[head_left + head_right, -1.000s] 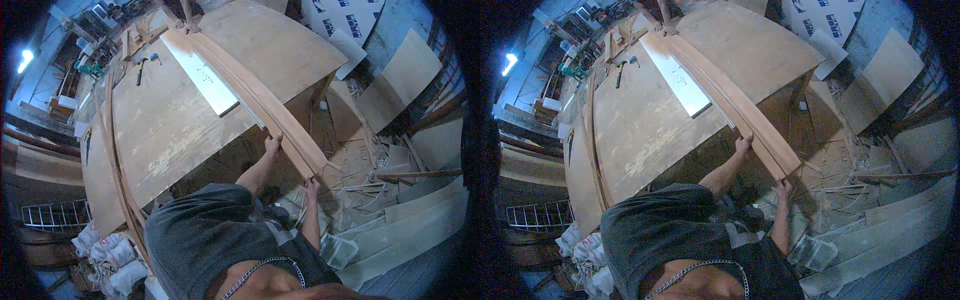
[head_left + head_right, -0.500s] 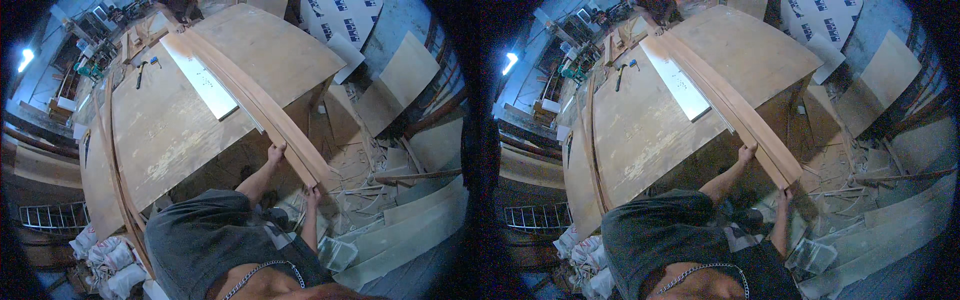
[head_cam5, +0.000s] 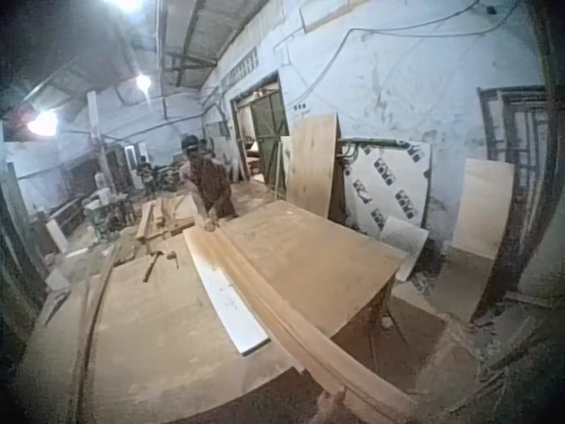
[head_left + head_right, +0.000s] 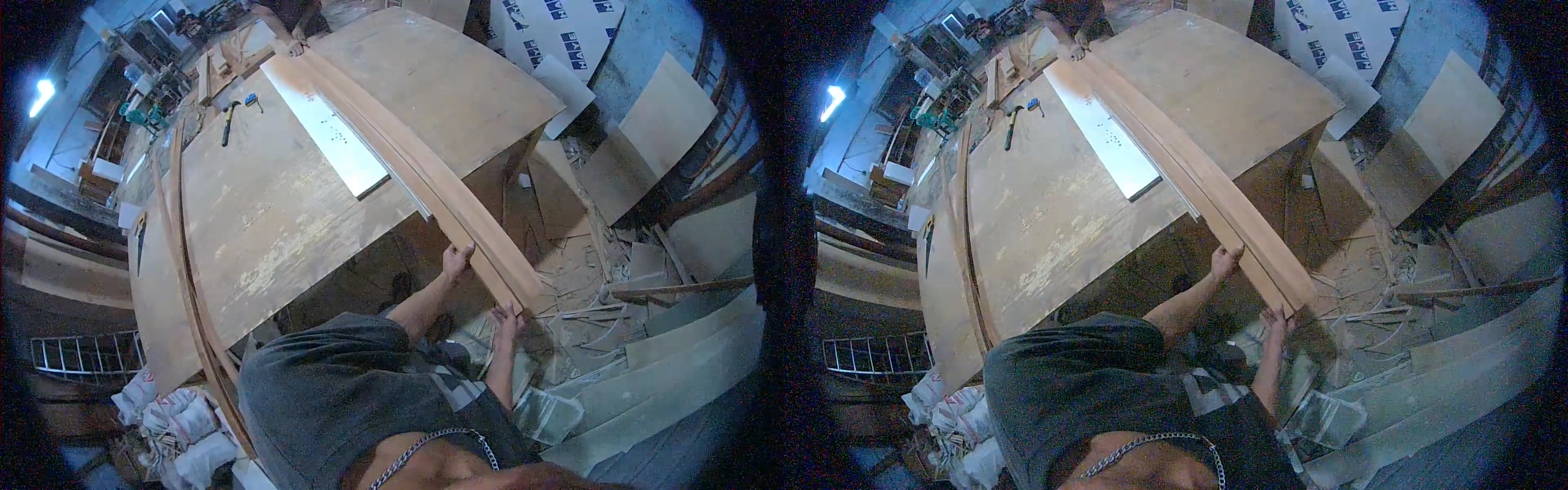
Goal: The person holds, aligns, and fits curved wooden strips along the edge of a wooden board by hand with another person.
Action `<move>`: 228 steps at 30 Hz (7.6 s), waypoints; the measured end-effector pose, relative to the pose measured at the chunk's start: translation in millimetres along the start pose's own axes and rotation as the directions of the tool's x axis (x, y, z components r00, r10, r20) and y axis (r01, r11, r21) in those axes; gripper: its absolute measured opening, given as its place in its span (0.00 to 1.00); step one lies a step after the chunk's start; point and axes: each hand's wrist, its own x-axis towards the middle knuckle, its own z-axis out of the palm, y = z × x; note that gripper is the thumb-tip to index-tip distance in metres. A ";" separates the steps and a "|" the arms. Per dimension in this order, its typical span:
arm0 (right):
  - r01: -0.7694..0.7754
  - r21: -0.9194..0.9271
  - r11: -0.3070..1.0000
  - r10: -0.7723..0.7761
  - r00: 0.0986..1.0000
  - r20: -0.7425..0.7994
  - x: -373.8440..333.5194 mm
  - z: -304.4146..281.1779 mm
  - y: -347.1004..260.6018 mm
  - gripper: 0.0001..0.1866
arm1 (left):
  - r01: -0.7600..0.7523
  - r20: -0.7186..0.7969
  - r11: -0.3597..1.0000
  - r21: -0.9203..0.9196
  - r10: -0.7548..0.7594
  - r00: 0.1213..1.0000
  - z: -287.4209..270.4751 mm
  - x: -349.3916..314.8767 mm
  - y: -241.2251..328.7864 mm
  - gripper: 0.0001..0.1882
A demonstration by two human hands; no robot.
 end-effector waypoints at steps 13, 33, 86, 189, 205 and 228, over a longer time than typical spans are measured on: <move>-0.020 -0.030 0.999 0.018 0.998 -0.062 19.3 -44.7 19.6 0.20 | 0.025 -0.102 0.987 -0.159 -0.041 0.994 6.7 15.9 30.7 0.29; 0.011 -0.010 1.000 -0.011 0.999 -0.037 -4.7 -52.9 0.3 0.20 | -0.152 -0.235 0.975 -0.162 0.111 0.966 -11.9 58.5 40.9 0.16; -0.024 0.550 0.835 0.086 0.992 -0.087 -17.7 -11.4 7.4 0.29 | -0.012 -0.129 1.000 0.023 0.015 0.992 -14.4 32.1 23.5 0.15; 0.161 0.427 0.890 -0.063 0.970 -0.235 -20.5 -22.4 -2.8 0.20 | 0.040 0.006 0.995 -0.092 -0.039 0.999 18.7 -18.8 -4.6 0.20; 0.131 0.397 0.908 0.014 0.940 -0.341 -32.1 -18.3 -17.9 0.21 | 0.066 0.033 0.995 -0.070 -0.064 0.997 10.5 -6.1 -15.0 0.21; 0.139 0.391 0.910 0.003 0.940 -0.341 -27.0 -54.8 -10.9 0.19 | -0.042 -0.306 0.997 0.064 0.060 0.950 0.1 43.2 34.6 0.23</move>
